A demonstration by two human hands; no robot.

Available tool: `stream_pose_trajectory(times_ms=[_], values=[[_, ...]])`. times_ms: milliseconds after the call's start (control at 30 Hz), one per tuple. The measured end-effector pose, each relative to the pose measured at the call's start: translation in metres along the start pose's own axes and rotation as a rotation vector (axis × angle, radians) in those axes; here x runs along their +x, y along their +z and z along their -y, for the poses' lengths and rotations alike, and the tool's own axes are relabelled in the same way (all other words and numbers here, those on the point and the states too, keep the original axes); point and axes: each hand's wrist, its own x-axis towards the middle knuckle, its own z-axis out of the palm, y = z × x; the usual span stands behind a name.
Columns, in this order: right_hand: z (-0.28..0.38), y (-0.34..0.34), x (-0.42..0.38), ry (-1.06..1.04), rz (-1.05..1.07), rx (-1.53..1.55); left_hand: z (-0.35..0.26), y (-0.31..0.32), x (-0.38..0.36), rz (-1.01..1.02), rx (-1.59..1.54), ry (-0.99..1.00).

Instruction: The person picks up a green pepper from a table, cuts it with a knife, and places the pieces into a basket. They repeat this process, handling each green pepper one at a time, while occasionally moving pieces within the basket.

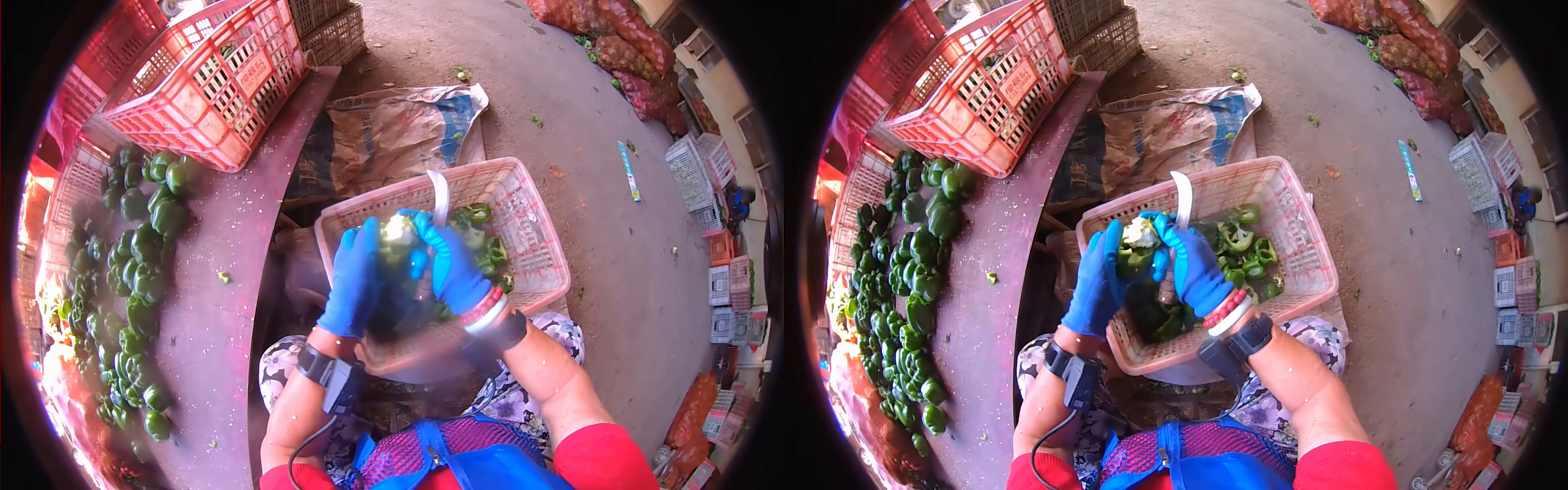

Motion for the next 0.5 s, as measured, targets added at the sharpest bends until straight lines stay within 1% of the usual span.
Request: stream_pose_trajectory(times_ms=[33,67,133,200,233,300,400,500], values=[[0.001,0.0,-0.003,-0.021,0.012,0.006,0.006,0.001,0.0,0.056,0.012,0.0],[0.005,0.003,-0.009,0.046,-0.026,0.011,0.009,0.0,0.002,0.126,0.053,-0.027],[0.001,-0.003,-0.009,0.09,-0.007,-0.019,0.019,0.018,-0.005,0.064,-0.397,-0.291],[0.002,-0.007,-0.007,0.118,0.03,-0.075,0.017,0.028,-0.003,-0.003,-0.477,-0.433],[0.002,-0.009,-0.006,0.13,0.015,-0.138,0.016,0.033,-0.002,-0.042,-0.52,-0.503],[0.002,-0.012,-0.005,0.158,-0.018,-0.269,-0.022,0.011,0.011,-0.094,-0.402,-0.567],[0.013,-0.008,-0.013,0.148,-0.036,-0.279,-0.023,0.013,0.011,-0.082,-0.364,-0.518],[0.001,-0.017,-0.005,0.088,-0.025,-0.248,-0.024,0.011,0.015,-0.062,-0.365,-0.494]])
